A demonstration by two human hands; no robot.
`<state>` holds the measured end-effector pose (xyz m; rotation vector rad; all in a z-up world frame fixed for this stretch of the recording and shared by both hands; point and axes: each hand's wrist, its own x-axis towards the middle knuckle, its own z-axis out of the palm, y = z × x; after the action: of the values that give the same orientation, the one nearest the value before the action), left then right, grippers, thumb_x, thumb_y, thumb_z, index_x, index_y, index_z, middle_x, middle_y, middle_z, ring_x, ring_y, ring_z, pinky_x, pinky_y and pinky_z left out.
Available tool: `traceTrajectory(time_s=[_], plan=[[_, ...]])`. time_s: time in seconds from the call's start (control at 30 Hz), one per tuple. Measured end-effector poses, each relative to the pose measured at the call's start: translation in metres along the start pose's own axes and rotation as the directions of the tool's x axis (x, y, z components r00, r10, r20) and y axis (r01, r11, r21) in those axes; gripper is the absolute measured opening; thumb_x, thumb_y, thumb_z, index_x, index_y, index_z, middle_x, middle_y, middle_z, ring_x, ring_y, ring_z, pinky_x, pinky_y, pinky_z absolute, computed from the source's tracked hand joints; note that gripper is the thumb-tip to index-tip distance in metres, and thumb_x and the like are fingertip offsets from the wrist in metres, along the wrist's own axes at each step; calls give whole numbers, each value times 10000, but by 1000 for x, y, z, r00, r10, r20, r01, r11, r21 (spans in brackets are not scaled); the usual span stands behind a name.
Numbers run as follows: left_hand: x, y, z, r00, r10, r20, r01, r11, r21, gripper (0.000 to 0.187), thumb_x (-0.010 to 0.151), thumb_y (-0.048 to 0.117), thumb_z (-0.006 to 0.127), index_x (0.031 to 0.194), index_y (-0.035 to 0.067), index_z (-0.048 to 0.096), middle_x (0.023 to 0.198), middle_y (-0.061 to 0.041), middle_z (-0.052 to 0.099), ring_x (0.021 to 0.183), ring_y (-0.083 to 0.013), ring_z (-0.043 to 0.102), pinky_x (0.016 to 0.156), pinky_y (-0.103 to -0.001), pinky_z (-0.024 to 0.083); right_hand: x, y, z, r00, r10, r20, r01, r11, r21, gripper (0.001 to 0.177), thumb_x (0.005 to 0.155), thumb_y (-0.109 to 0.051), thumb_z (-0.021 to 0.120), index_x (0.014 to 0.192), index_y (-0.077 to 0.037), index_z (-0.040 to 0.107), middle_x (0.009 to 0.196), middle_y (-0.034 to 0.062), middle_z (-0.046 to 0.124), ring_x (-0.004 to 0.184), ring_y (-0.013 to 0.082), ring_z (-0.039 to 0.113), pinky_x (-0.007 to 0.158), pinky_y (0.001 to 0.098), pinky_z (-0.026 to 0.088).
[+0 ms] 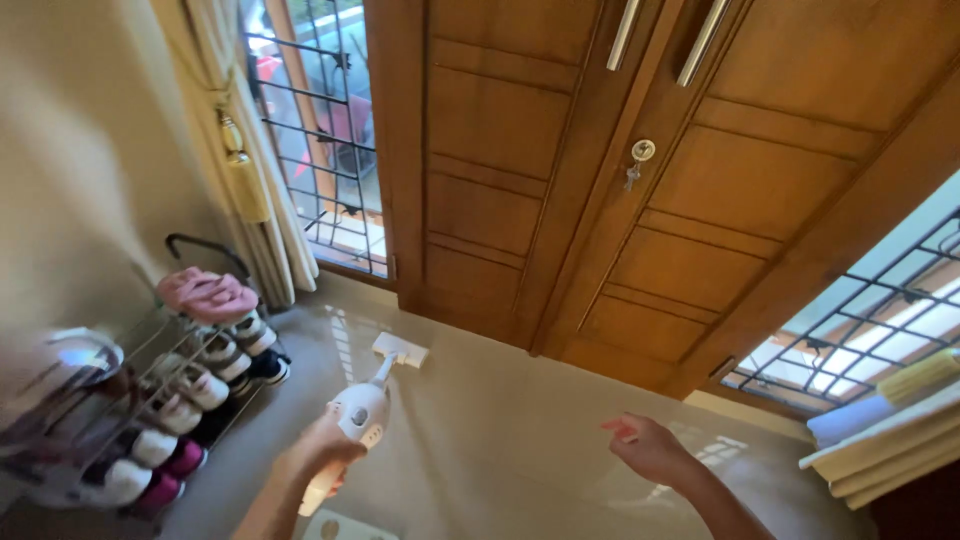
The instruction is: Using a handheld vacuum to clean the floor area around an entryway and living room.
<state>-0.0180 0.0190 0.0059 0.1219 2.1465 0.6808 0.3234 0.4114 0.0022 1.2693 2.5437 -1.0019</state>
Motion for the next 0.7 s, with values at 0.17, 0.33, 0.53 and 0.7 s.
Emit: traceTrajectory(time_s=[0.17, 0.33, 0.53, 0.7], plan=[[26, 51, -28, 999, 29, -18, -28, 997, 73, 966, 869, 134, 693, 1617, 304, 107, 892, -180, 700, 672, -258, 706, 547, -391, 604, 19, -47, 22, 998, 61, 30, -62, 998, 11, 469, 861, -320, 675, 1319, -221, 665, 1249, 63, 718, 1143, 184, 702, 973, 351, 566], [63, 73, -20, 999, 51, 2, -51, 992, 112, 1072, 866, 116, 689, 1654, 285, -18, 963, -188, 706, 685, -240, 712, 546, -364, 624, 17, -59, 42, 994, 110, 0, -110, 994, 24, 449, 858, -302, 676, 1298, -212, 686, 1236, 60, 734, 1153, 182, 706, 1002, 342, 551], [48, 102, -26, 997, 81, 16, -82, 992, 98, 1044, 868, 98, 639, 1649, 177, -49, 957, -208, 721, 630, -248, 699, 524, -373, 592, 6, -60, 33, 981, 192, -16, -189, 975, 115, 455, 853, -259, 664, 1304, -202, 674, 1186, 70, 741, 1084, 225, 738, 941, 384, 609], [39, 109, -24, 995, 82, 56, -86, 994, 68, 906, 855, 89, 647, 1562, 139, 83, 907, -191, 697, 617, -242, 673, 523, -378, 578, -4, -47, 35, 990, 134, -53, -123, 978, 168, 424, 861, -232, 673, 1280, -181, 702, 1220, 67, 738, 1121, 186, 722, 948, 351, 591]])
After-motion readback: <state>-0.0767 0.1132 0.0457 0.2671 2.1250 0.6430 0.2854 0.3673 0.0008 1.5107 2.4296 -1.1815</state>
